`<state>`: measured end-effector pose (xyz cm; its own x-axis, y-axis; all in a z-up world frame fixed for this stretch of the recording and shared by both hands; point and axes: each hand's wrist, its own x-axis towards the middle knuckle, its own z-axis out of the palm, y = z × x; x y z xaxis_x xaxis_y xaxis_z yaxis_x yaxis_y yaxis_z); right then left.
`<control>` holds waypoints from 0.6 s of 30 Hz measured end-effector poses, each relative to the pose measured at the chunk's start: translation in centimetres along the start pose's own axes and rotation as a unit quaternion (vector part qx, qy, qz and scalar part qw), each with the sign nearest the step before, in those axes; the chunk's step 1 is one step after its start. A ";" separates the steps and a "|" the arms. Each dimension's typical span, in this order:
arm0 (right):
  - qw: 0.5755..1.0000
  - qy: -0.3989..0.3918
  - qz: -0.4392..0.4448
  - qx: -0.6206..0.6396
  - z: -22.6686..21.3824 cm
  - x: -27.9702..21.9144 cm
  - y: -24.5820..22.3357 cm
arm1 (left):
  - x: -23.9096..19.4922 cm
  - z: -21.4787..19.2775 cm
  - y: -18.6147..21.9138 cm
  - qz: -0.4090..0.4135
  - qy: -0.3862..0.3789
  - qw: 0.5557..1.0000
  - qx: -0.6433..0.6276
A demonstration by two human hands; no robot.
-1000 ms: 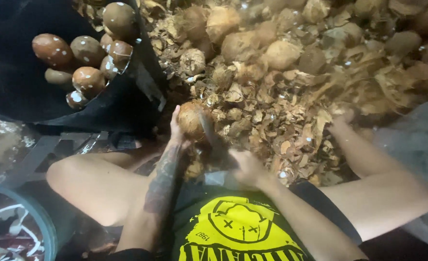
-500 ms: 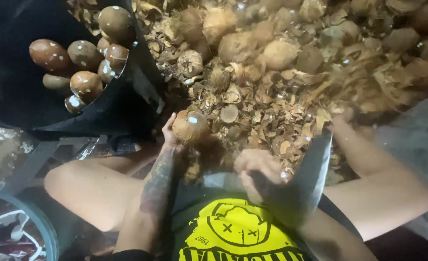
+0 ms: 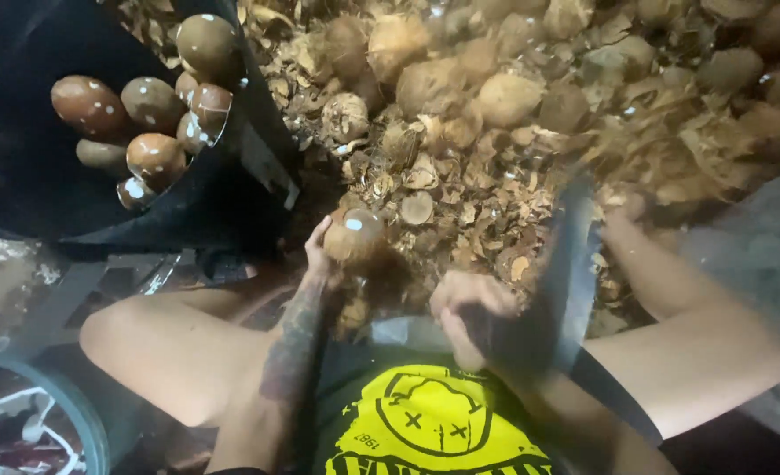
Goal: The person sits on the floor and uses a machete to peel the fibrous husk off several coconuts. They rotate each coconut while striking it with the blade, then place the peeled coconuts into a nearby black bucket. The workspace is covered with coconut husk debris.
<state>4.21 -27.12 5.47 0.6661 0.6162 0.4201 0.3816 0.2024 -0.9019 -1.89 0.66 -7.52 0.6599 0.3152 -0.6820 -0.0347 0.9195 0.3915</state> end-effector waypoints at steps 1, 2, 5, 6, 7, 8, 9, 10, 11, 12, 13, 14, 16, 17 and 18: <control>1.000 0.004 0.003 -0.002 0.9 -2.0 4.8 | -0.6 1.2 0.2 -0.005 0.000 1.000 0.002; 0.988 -0.054 0.035 -0.139 1.6 -4.5 9.2 | -1.2 2.3 0.5 0.016 0.011 1.000 0.004; 0.884 -0.164 0.361 -0.246 2.3 -3.7 7.3 | 1.0 0.8 0.6 0.015 -0.049 0.998 -0.026; 0.734 -0.197 0.619 -0.197 2.5 -1.5 4.4 | 2.7 -0.3 1.0 -0.003 -0.120 0.991 -0.056; 0.739 -0.189 0.618 -0.192 2.4 -1.2 3.3 | 1.1 0.8 2.0 -0.004 -0.124 0.991 -0.047; 0.791 -0.154 0.562 -0.184 2.3 -0.8 2.2 | -0.5 1.9 2.9 -0.039 -0.147 0.987 -0.050; 0.836 -0.126 0.502 -0.180 1.5 -0.8 1.0 | -2.4 2.8 3.0 -0.071 -0.167 0.982 -0.062; 0.838 -0.126 0.500 -0.181 1.0 1.0 0.8 | -0.2 2.6 3.3 -0.068 -0.169 0.981 -0.061; 0.908 -0.088 0.386 -0.138 0.7 1.8 0.0 | 0.6 1.2 2.7 -0.076 -0.155 0.983 -0.069; 0.959 -0.045 0.265 -0.090 0.3 2.7 -0.9 | 1.3 -0.3 2.0 -0.083 -0.142 0.983 -0.076; 0.961 -0.045 0.258 -0.093 0.3 2.3 -0.9 | 1.9 -0.8 1.7 -0.079 -0.148 0.983 -0.077; 0.984 -0.014 0.177 0.017 0.2 1.9 -1.0 | 2.4 -1.1 1.3 -0.094 -0.122 0.986 -0.063; 0.987 0.022 0.093 0.129 0.8 0.6 0.5 | 3.1 -1.4 1.3 -0.112 -0.094 0.988 -0.044; 0.975 -0.019 0.208 0.069 1.3 -0.7 1.8 | 2.8 -1.5 1.1 -0.088 -0.113 0.989 -0.041; 0.945 -0.061 0.320 0.009 1.9 -2.0 3.1 | 2.6 -1.6 0.8 -0.064 -0.132 0.989 -0.038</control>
<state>2.84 -26.29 1.58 0.6774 0.7001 -0.2260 -0.0860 -0.2297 -0.9695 -1.44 2.63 -9.96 0.8348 0.1329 -0.5342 0.0117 0.9659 0.2585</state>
